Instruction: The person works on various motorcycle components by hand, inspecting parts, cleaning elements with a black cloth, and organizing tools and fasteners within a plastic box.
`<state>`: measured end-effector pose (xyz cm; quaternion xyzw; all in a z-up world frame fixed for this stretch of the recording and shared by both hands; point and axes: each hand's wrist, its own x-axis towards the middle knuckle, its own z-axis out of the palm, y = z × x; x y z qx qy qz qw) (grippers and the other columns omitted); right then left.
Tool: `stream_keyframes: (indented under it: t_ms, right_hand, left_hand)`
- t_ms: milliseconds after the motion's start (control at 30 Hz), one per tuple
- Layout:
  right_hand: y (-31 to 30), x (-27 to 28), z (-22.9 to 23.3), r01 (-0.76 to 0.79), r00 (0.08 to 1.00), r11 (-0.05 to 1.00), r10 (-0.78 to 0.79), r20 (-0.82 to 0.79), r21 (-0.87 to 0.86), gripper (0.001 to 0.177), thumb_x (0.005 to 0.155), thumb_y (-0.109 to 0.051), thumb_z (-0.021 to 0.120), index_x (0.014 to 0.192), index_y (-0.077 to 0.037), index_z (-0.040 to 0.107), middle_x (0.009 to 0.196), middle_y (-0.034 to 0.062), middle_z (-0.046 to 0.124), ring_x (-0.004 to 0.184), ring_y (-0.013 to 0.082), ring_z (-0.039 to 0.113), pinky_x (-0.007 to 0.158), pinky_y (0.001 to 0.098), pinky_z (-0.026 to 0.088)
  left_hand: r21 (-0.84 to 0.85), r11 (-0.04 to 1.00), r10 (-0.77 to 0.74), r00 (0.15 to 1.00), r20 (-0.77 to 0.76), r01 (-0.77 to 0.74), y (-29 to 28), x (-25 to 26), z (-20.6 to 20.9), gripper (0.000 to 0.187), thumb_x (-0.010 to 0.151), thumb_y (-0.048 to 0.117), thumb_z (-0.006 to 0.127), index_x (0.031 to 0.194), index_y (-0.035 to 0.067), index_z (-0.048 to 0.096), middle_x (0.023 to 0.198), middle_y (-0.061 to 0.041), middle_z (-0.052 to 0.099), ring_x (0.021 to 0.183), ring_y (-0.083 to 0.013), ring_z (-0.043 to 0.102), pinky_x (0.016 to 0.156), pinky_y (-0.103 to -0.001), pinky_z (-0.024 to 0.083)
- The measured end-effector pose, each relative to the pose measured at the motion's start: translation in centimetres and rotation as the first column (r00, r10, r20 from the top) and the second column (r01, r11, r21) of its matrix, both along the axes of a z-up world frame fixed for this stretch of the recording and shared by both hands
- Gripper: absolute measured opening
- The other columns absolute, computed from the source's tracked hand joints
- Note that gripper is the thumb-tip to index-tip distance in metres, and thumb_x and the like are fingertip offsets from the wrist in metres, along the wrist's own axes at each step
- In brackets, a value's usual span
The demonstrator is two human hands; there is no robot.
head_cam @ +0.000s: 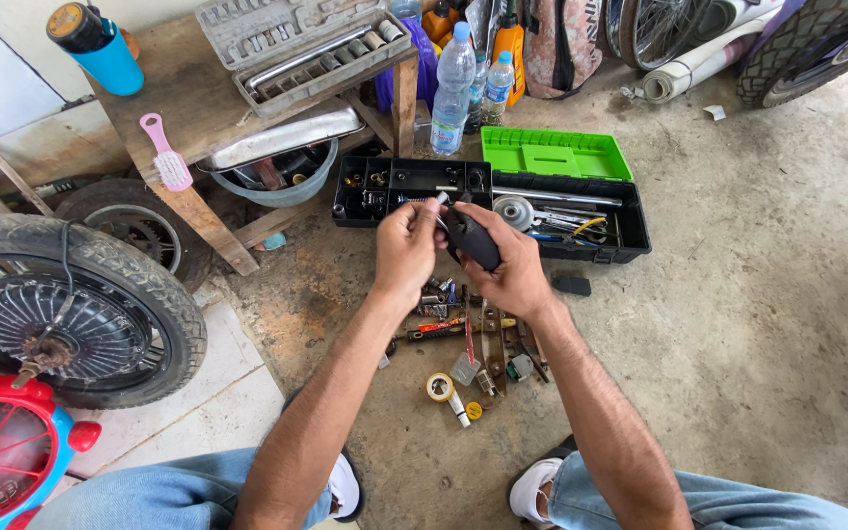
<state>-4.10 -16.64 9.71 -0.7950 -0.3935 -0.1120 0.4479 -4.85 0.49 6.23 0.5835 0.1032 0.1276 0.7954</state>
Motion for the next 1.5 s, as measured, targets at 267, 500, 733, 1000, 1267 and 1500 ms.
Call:
stream_keyframes:
  t_ms: [267,500,733,1000,1267,1500]
  right_hand:
    - [-2.9,1.4,0.6,-0.029,0.972,0.996,0.006,-0.237,-0.090,0.061,0.087,-0.004,0.077,0.143,-0.015,0.056,0.126,0.0092,0.070,0.102,0.0232,0.074,0.086,0.0327,0.062]
    - [-2.4,1.0,2.2,0.122,0.896,0.926,0.051,-0.441,0.357,0.058,0.103,-0.016,0.055,0.159,-0.013,0.040,0.145,0.0085,0.056,0.115,0.0205,0.061,0.086,0.0331,0.055]
    - [0.2,-1.3,2.9,0.000,1.000,0.996,-0.003,0.031,0.085,0.070,0.088,-0.016,0.082,0.147,-0.008,0.047,0.133,0.0181,0.064,0.120,0.0294,0.067,0.101,0.0380,0.055]
    - [0.6,-0.3,-0.2,0.056,0.990,0.994,-0.043,-0.133,0.094,0.049,0.094,-0.013,0.078,0.136,-0.007,0.054,0.117,0.0159,0.074,0.109,0.0270,0.076,0.090,0.0366,0.059]
    - [1.7,-0.8,1.3,0.043,0.975,0.997,-0.027,-0.221,0.066,0.044,0.096,-0.015,0.074,0.135,-0.006,0.055,0.109,0.0164,0.075,0.102,0.0269,0.078,0.083,0.0361,0.062]
    - [1.7,-0.7,1.1,0.054,0.961,0.998,-0.042,-0.274,0.037,0.046,0.094,-0.015,0.075,0.134,-0.005,0.055,0.109,0.0166,0.075,0.103,0.0268,0.078,0.085,0.0359,0.061]
  left_hand:
    - [-0.036,0.996,0.092,0.983,0.156,-0.087,7.1,0.0,3.8,0.015,0.103,0.011,0.055,0.104,-0.001,0.064,0.090,-0.008,0.067,0.074,-0.0141,0.068,0.074,-0.032,0.068]
    - [0.520,0.836,-0.025,0.935,0.353,-0.174,5.6,-1.3,4.8,0.006,0.101,0.000,0.064,0.106,0.003,0.066,0.097,-0.011,0.078,0.087,-0.0179,0.080,0.072,-0.029,0.068]
    - [0.636,0.771,-0.235,0.922,0.309,-0.017,0.6,-2.1,4.0,0.007,0.098,0.002,0.067,0.104,0.006,0.066,0.099,-0.008,0.077,0.086,-0.0153,0.079,0.070,-0.027,0.063]
    - [0.712,0.686,-0.226,0.885,0.408,-0.153,0.4,-2.7,3.4,0.012,0.096,0.004,0.072,0.107,0.004,0.066,0.098,-0.008,0.069,0.088,-0.0173,0.074,0.072,-0.028,0.062]
    - [0.699,0.688,-0.141,0.909,0.393,-0.195,1.4,-3.0,3.7,0.010,0.099,0.002,0.069,0.109,0.004,0.066,0.099,-0.007,0.068,0.087,-0.0157,0.074,0.072,-0.028,0.061]
    - [0.678,0.699,-0.087,0.914,0.396,-0.227,1.1,-2.9,3.0,0.008,0.101,0.004,0.068,0.109,0.005,0.066,0.096,-0.007,0.069,0.085,-0.0154,0.075,0.072,-0.028,0.061]
